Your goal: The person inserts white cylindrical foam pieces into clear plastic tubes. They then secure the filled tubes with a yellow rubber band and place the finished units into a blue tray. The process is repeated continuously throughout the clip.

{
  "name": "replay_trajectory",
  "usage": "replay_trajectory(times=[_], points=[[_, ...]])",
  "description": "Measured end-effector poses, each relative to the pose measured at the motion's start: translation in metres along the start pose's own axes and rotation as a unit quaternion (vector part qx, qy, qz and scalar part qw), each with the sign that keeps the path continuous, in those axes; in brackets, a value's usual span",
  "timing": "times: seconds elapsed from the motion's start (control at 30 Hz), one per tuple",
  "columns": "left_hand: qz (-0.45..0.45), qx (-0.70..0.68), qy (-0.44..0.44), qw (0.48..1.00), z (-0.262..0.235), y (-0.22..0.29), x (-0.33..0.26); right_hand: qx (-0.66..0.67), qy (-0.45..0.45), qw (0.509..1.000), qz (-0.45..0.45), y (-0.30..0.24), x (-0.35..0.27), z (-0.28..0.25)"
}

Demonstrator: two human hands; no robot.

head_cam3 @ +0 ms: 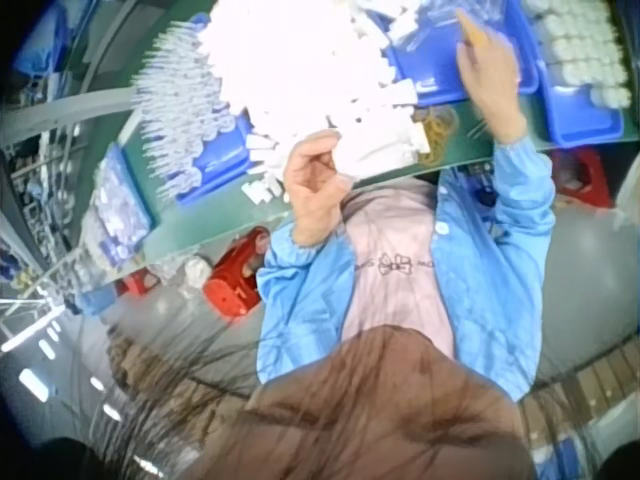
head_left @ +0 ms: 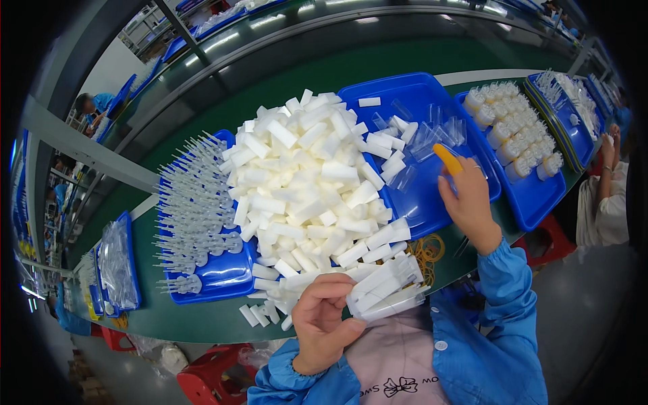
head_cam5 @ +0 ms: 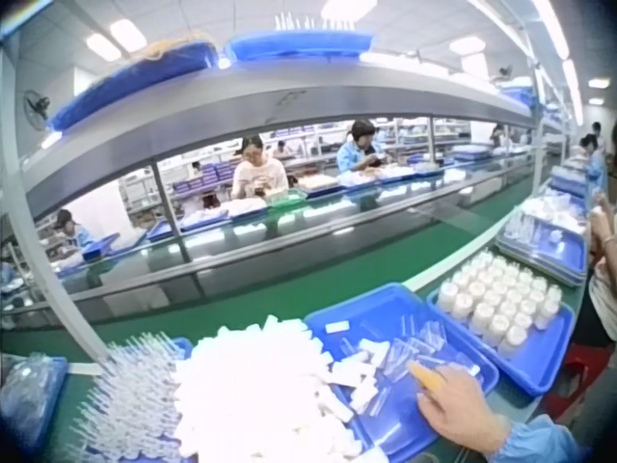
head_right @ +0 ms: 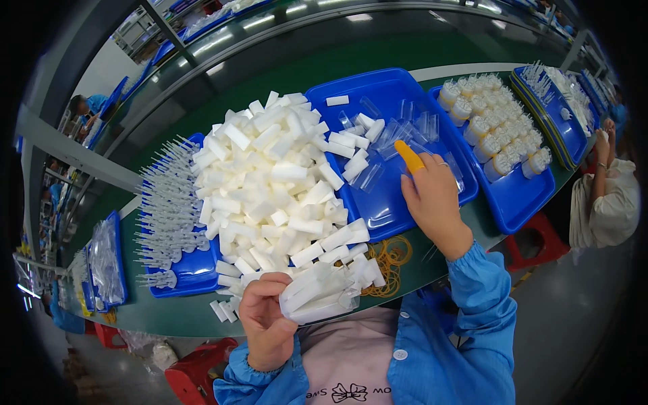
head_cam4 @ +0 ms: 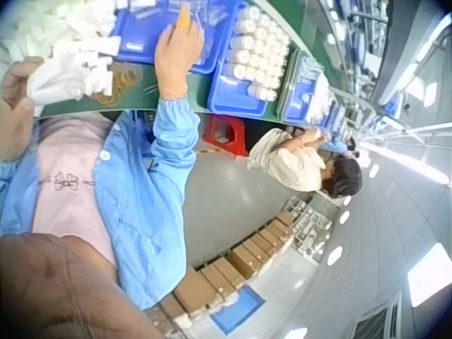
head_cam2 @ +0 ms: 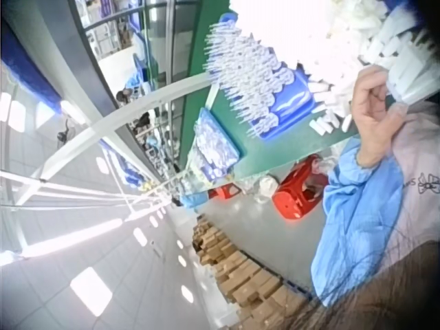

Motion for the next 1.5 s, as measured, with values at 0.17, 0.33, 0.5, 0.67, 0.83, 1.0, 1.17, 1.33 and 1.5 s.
replay_trajectory(times=[0.17, 0.33, 0.5, 0.67, 0.83, 1.0, 1.17, 1.33, 1.5], points=[[0.037, 0.046, 0.005, 0.998, 0.005, 0.002, 0.002, 0.619, 0.025, 0.741, 0.258, -0.034, -0.010, -0.041], [0.127, 0.158, -0.015, 0.979, 0.012, 0.012, -0.002, 0.688, -0.020, 0.685, 0.241, -0.058, -0.028, -0.054], [0.168, 0.235, -0.019, 0.957, 0.019, 0.019, -0.004, 0.681, -0.047, 0.694, 0.228, -0.064, -0.035, -0.053], [0.218, 0.339, -0.038, 0.915, 0.029, 0.033, -0.004, 0.681, -0.035, 0.698, 0.220, -0.072, -0.034, -0.056], [0.160, 0.372, -0.082, 0.911, 0.039, 0.029, 0.002, 0.654, -0.031, 0.736, 0.175, -0.071, -0.034, -0.060], [0.184, 0.398, -0.125, 0.890, 0.043, 0.027, 0.004, 0.644, -0.087, 0.739, 0.175, -0.069, -0.027, -0.053], [0.208, 0.413, -0.130, 0.877, 0.042, 0.023, 0.006, 0.606, -0.132, 0.776, 0.115, -0.073, -0.023, -0.053], [0.164, 0.316, 0.001, 0.935, 0.026, 0.022, 0.012, 0.557, -0.063, 0.826, 0.052, -0.068, -0.014, -0.067], [0.083, 0.261, -0.022, 0.962, 0.015, 0.008, 0.014, 0.540, -0.039, 0.831, 0.129, -0.059, -0.022, -0.058]])
Point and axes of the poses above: each hand's wrist, its own x-axis towards the middle knuckle, its own z-axis out of the palm, y = z × x, the point moved 7 cm from there along x, towards the middle knuckle, and after that the axes turned 5 degrees about y, right-handed, at the moved point
